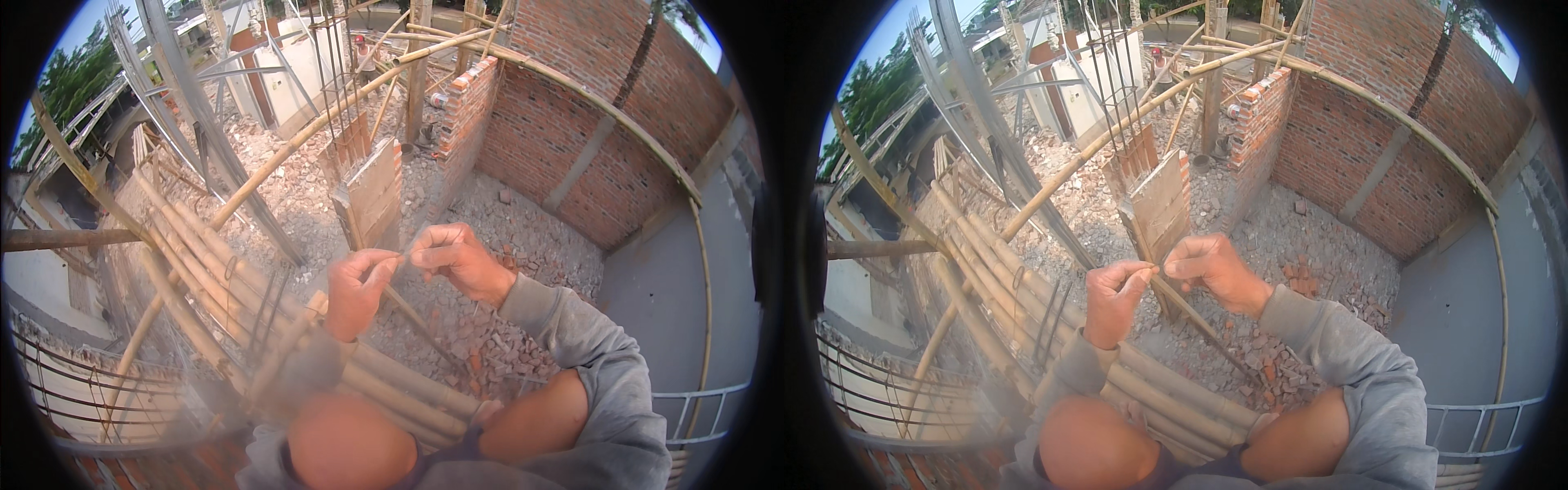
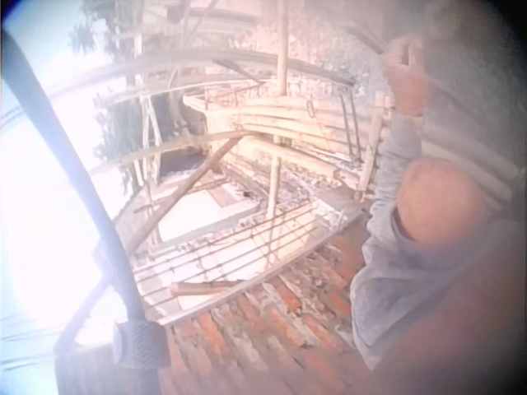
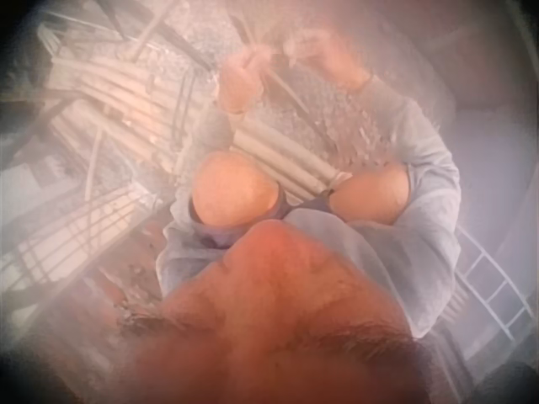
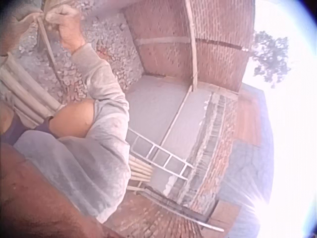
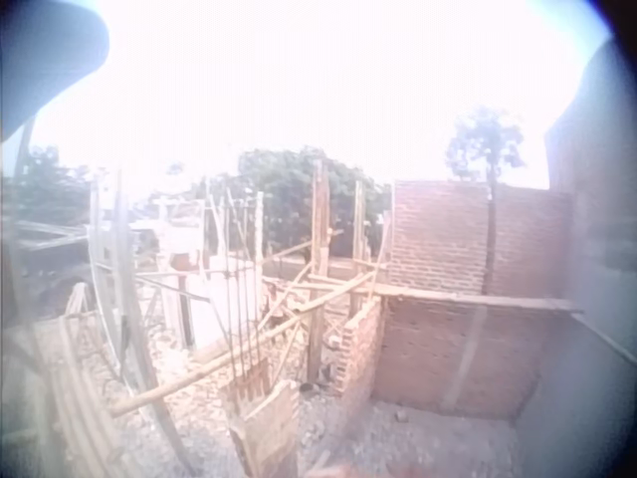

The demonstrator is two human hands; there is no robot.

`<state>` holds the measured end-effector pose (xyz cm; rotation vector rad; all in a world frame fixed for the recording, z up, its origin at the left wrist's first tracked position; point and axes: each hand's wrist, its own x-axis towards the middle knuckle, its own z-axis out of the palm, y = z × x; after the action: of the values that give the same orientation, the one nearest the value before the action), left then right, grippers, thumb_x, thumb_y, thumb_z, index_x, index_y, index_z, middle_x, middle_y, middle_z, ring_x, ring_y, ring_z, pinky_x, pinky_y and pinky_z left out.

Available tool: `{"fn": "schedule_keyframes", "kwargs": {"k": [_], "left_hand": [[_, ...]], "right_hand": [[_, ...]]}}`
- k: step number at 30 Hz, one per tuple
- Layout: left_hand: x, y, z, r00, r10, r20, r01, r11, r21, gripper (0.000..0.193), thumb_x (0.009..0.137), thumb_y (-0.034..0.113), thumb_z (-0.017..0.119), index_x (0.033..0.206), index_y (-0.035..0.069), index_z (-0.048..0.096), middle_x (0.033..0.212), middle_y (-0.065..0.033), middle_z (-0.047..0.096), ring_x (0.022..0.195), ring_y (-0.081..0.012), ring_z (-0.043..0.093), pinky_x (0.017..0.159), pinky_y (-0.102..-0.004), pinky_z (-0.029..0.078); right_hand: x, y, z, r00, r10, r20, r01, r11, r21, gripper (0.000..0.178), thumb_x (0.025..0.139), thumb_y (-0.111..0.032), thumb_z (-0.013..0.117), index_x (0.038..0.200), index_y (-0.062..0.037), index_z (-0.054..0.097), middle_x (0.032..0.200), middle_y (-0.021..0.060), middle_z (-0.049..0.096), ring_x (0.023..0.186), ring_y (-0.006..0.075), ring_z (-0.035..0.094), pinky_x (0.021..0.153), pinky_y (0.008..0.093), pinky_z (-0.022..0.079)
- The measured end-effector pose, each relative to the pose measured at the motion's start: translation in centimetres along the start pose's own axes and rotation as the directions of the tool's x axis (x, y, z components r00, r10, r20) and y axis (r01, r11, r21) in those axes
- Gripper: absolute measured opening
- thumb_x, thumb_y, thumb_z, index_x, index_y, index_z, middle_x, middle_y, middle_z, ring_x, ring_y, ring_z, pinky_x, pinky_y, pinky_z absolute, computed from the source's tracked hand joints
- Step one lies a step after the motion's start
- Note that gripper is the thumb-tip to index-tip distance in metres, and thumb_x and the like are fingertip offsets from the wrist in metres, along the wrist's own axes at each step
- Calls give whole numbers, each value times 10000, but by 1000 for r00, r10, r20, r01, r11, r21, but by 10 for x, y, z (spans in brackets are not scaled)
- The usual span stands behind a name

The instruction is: The person secures bamboo poles together using wire and a metal rod, then adds a bamboo crosspiece to the structure. The person works on a partially built brick building with existing bamboo scaffolding.

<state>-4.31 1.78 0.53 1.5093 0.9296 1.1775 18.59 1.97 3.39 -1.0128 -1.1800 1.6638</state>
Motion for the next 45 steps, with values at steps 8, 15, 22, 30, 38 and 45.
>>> {"fn": "schedule_keyframes", "kwargs": {"k": [8, 15, 22, 30, 38, 45], "left_hand": [[-3, -6, 3, 997, 79, 12, -80, 993, 92, 170, 997, 75, 730, 1056, -57, 819, 838, -30, 752, 767, -65, 621, 681, -294, 506], [-4, -4, 12, 855, 518, -28, -465, 788, 403, 156, 910, -22, 748, 1020, 51, 832, 795, -135, 738, 629, -261, 687, 575, -363, 502], [-3, 4, 2, 843, 532, -73, -453, 778, 435, 180, 895, -10, 775, 1043, 81, 822, 764, -127, 686, 628, -320, 673, 558, -403, 498], [1, -2, 4, 778, 627, -32, -517, 669, 534, 175, 886, -52, 731, 1008, 41, 815, 733, -128, 687, 597, -262, 661, 554, -361, 484], [4, -11, -2, 890, 452, -60, -410, 852, 327, 120, 969, 64, 749, 1054, 35, 829, 847, -147, 763, 710, -277, 730, 640, -381, 532], [6, -20, -10, 958, 192, -214, -191, 981, 27, 267, 1087, 238, 715, 1086, -6, 823, 812, -8, 726, 696, -99, 619, 622, -287, 480]], "right_hand": [[3, -11, 7, 514, -713, 477, 585, -115, -803, 109, 944, -111, 773, 1026, -45, 746, 881, 71, 702, 754, 196, 660, 688, 354, 527], [-9, -21, 15, 987, 120, -105, -115, 992, 54, 207, 995, -127, 722, 1159, -2, 714, 872, 8, 703, 727, 114, 656, 655, 311, 518], [-5, -24, 18, 583, -672, 457, 593, -33, -804, 87, 946, -46, 696, 1017, 3, 683, 874, 83, 695, 715, 167, 656, 651, 436, 532], [-9, -20, 20, 987, -152, -48, 78, 724, -686, 150, 904, -115, 800, 918, -37, 672, 866, 130, 657, 822, 383, 664, 696, 490, 532], [-6, -25, 16, 639, -679, 362, 480, -16, -877, 174, 899, -131, 827, 911, -26, 689, 793, 131, 613, 725, 326, 643, 638, 450, 503], [-2, -35, -4, 857, -516, 1, 426, 706, -565, 406, 1047, -279, 734, 1288, 44, 681, 1035, 202, 753, 935, 367, 759, 853, 409, 604]]}}
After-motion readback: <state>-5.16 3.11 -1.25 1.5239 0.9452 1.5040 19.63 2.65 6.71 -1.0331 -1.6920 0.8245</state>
